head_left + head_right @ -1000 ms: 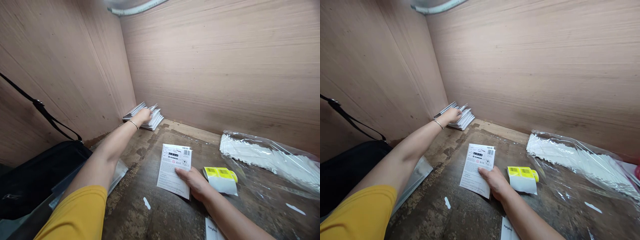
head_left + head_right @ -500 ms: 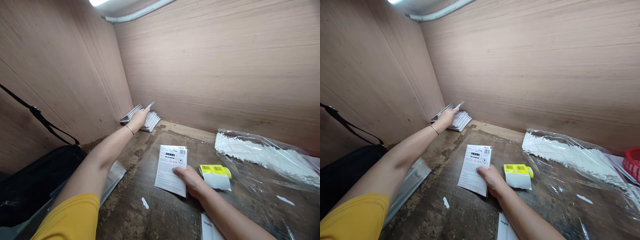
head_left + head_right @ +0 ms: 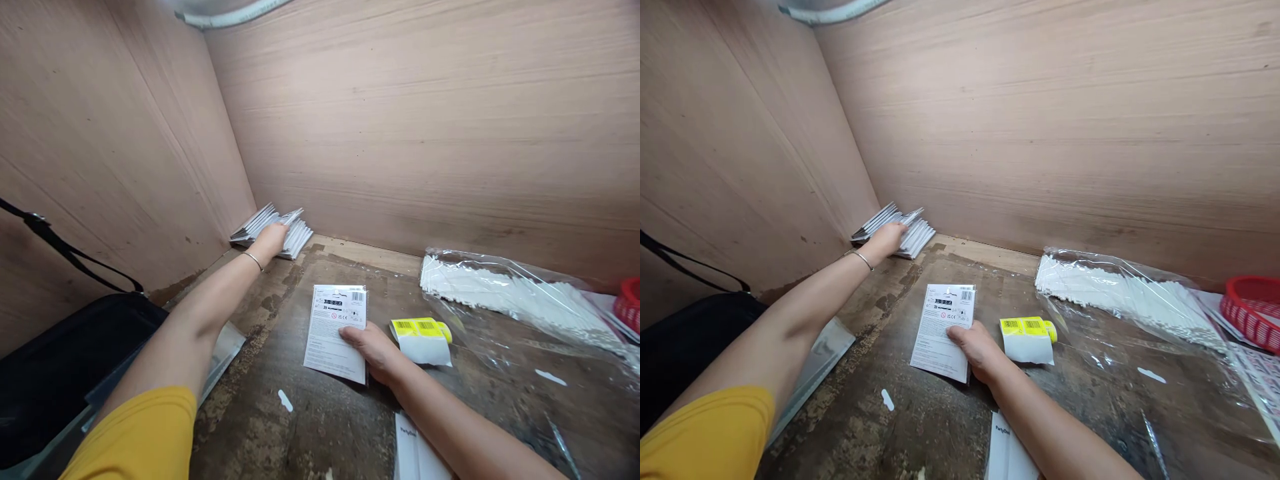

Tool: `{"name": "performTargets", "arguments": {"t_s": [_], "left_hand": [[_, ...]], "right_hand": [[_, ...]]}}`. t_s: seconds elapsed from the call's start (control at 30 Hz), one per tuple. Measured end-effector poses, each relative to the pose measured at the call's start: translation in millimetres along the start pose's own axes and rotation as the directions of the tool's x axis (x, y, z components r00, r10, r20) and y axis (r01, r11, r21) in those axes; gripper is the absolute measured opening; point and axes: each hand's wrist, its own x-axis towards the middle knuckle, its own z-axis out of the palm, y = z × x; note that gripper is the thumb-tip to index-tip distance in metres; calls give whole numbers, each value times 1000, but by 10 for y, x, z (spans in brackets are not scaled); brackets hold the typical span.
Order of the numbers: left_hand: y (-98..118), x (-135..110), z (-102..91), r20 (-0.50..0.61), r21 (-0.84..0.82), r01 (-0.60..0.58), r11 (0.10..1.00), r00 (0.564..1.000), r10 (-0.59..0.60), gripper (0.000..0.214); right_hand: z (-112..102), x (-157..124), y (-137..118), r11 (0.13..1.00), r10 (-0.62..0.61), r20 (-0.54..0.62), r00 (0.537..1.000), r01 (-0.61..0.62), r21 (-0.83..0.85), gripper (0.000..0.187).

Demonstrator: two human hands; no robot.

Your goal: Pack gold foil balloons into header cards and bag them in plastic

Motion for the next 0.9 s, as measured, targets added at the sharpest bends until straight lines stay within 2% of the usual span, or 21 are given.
{"name": "performTargets", "arguments": {"t_s": [0.1, 0.2, 0.27, 0.33, 0.4, 0.47, 0.53, 0.63, 0.8, 0.9], "left_hand": [[0, 15, -218, -51, -17, 24, 1000, 998, -25, 42], [160, -164, -542, -240, -72, -5, 997, 971, -12, 45], [388, -477, -725, -368, -87, -81, 993, 929, 43, 43], [683, -937, -800, -357, -47, -190, 981, 920, 161, 39], [985, -1449, -733, -320, 2, -346, 938, 889, 328, 35], [1231, -1876, -564, -245, 7, -498, 867, 840, 484, 31], [1382, -2130, -394, -187, 5, -530, 848, 833, 521, 25], [1446, -2222, -292, -185, 14, -514, 857, 841, 508, 23], [1451, -2176, -391, -272, 77, -524, 848, 808, 523, 23], [1522, -2207, -414, -318, 86, -501, 861, 805, 500, 25]], "right_hand": [[12, -3, -5, 999, 17, -37, 999, -15, 31, 24], [13, 7, 0, 997, 31, -80, 996, -25, 67, 22], [9, 19, 3, 995, 45, -93, 995, -37, 90, 22], [14, 29, -9, 992, 56, -95, 994, -45, 116, 23], [43, 32, -39, 989, 61, -84, 995, -48, 142, 23], [97, 24, -77, 985, 64, -54, 997, -54, 161, 24], [164, 2, -111, 984, 62, -19, 998, -58, 171, 27], [243, -51, -149, 984, 54, 12, 998, -56, 172, 32], [286, -127, -181, 985, 11, 6, 1000, -12, 174, 37], [315, -154, -170, 985, -23, -14, 1000, 25, 170, 39]]}}
